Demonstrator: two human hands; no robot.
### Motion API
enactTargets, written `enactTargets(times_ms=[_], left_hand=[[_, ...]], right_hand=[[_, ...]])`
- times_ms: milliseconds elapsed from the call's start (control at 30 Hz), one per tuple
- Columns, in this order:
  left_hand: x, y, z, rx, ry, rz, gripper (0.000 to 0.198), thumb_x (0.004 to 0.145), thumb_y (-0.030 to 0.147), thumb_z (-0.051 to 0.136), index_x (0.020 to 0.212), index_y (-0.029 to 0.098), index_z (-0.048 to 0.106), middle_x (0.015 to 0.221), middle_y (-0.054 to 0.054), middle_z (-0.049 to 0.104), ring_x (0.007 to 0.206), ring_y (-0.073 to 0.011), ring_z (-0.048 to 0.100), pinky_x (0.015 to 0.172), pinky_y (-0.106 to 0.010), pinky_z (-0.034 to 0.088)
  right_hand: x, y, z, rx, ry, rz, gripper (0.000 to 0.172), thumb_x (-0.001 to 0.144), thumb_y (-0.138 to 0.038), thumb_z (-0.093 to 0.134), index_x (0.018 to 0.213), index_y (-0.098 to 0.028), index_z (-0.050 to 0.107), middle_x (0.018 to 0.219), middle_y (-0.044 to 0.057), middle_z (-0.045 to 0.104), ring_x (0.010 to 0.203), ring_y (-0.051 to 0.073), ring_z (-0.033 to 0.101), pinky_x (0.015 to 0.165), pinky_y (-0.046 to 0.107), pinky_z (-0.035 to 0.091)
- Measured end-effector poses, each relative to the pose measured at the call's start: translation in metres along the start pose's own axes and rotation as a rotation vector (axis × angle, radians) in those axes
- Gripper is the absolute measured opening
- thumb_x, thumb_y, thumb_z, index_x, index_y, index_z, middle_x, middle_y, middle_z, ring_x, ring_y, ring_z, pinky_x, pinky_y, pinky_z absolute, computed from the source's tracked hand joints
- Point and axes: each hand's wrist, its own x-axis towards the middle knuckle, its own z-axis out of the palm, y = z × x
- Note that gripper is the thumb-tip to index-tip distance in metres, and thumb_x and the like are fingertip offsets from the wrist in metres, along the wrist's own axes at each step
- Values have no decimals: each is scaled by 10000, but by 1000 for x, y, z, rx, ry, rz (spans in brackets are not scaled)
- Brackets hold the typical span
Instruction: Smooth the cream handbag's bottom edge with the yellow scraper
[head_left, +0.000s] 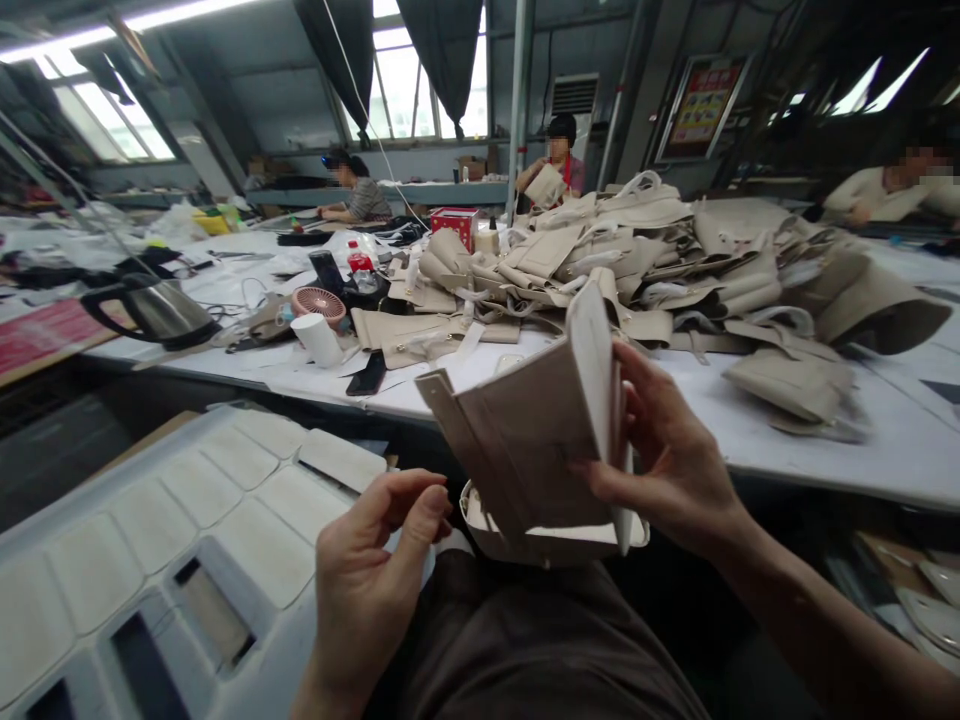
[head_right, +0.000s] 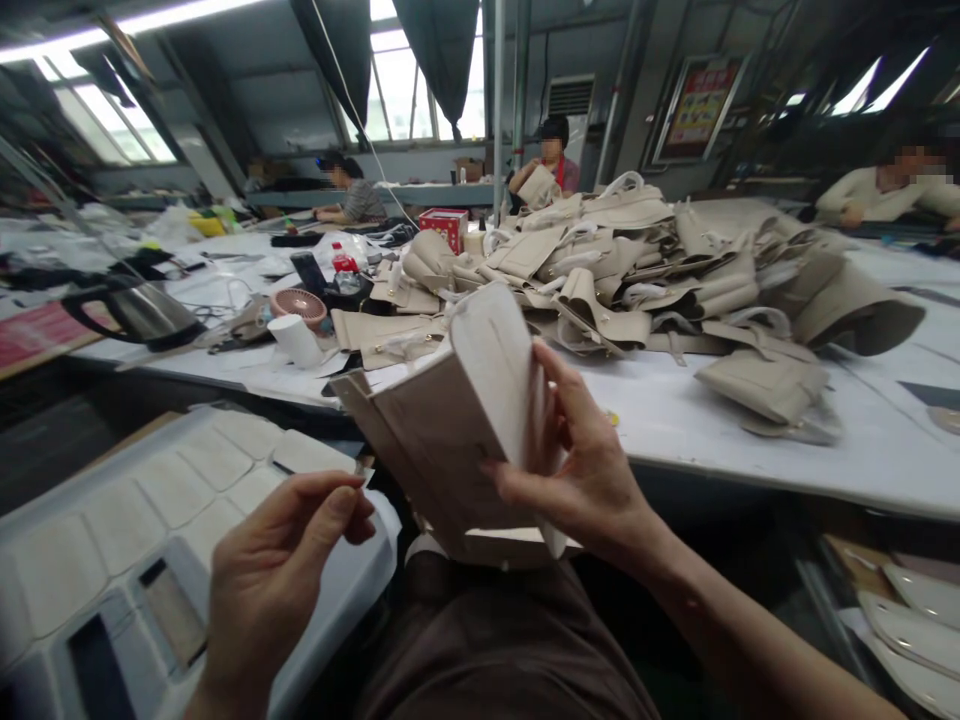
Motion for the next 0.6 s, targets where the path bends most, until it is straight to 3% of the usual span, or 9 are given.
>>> enactTargets(times_ms=[133, 233, 300, 400, 600], left_hand=[[5, -82, 9, -40, 27, -221, 368, 843, 513, 638, 1006, 183, 647, 929, -48, 695, 821, -182, 657, 759, -277, 531], [0, -149, 29, -167, -2, -408, 472, 821, 583, 622, 1054, 174, 659, 1091, -96, 678, 1038, -255, 629, 921, -352, 494], [-6, -182, 45, -283, -21, -552, 507, 821, 600, 612, 1123, 195, 654, 1203, -107, 656, 1195, -300, 560, 1025, -416, 435], [-16, -206, 67, -423, -31, -653, 526, 857, 618, 543, 1201, 231, 636, 1339, -94, 597, 1312, -315, 472, 1070, -462, 403], [-22, -214, 86, -649, 40, -797, 570, 860, 666, 507, 1240, 259, 630, 1345, -74, 607, 1374, -309, 406, 1099, -452, 385]], right_hand=[[-1, 20, -21, -58, 76, -29, 983, 682, -367, 825, 1499, -329, 279, 1454, 78, 424, 1163, 286, 542, 925, 421, 524], [-8, 36, -17, -143, 95, -58, 982, 712, -379, 802, 1515, -300, 242, 1493, 102, 374, 1247, 316, 485, 979, 475, 495], [-12, 46, -11, -180, 105, -72, 989, 732, -382, 786, 1526, -273, 207, 1497, 131, 364, 1264, 329, 472, 965, 488, 506], [-16, 57, 0, -223, 122, -118, 992, 753, -367, 768, 1533, -246, 168, 1489, 162, 360, 1286, 341, 453, 954, 494, 519], [-22, 70, 14, -385, 118, -325, 956, 781, -287, 745, 1540, -220, 167, 1445, 161, 410, 1347, 346, 385, 1073, 541, 432]])
